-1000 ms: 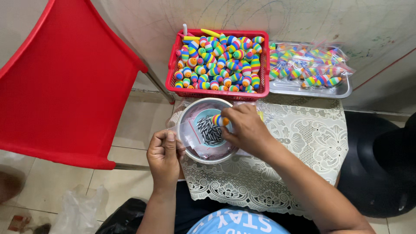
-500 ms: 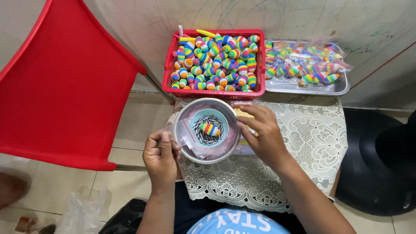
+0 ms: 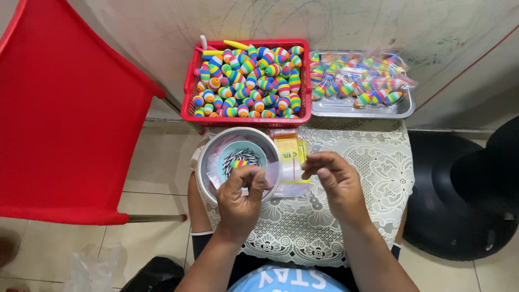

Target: The person picks up a colorful fishing lure from a red basket and a metal pin from a bowl, places them into a small plastic bag, and seals the bag by hand.

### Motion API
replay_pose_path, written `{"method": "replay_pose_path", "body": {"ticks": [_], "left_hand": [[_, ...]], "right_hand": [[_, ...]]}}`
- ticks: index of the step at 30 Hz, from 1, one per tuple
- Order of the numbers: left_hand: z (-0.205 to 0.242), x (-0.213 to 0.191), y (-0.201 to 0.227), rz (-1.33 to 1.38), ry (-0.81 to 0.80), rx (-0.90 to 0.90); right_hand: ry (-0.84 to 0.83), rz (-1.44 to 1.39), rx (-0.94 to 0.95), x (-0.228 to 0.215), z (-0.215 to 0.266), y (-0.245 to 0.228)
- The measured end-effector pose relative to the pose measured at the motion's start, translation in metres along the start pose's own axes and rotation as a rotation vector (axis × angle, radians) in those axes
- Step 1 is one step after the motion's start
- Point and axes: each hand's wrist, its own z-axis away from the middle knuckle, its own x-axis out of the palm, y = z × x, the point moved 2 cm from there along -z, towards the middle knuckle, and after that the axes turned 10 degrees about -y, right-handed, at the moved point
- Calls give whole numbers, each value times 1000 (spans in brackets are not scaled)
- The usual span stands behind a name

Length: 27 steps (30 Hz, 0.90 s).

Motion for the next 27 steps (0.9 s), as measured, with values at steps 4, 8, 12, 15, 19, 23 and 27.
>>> {"method": "replay_pose_path", "body": {"ticks": [4,8,12,15,19,23,27], "left_hand": [[8,9,3,-51,-157,96],[17,16,-6,10,-189,35],[16,16,1,22,-198,50],[16,19,-1,21,-216,38],[18,19,-2,8,-200,41],[16,15,5,8,-208,53],[18,11,9,129,-183,-62]], "right_hand": [[-34,-101,93,10,8,-10],[31,-211,84,10,14,-2],[66,-200,140,10,22,0],[66,-174,108,8,26,5],[68,-131,90,11,25,-4],[56,-124,93,16,24,-15],[85,-72,77,21,21,-24]]}}
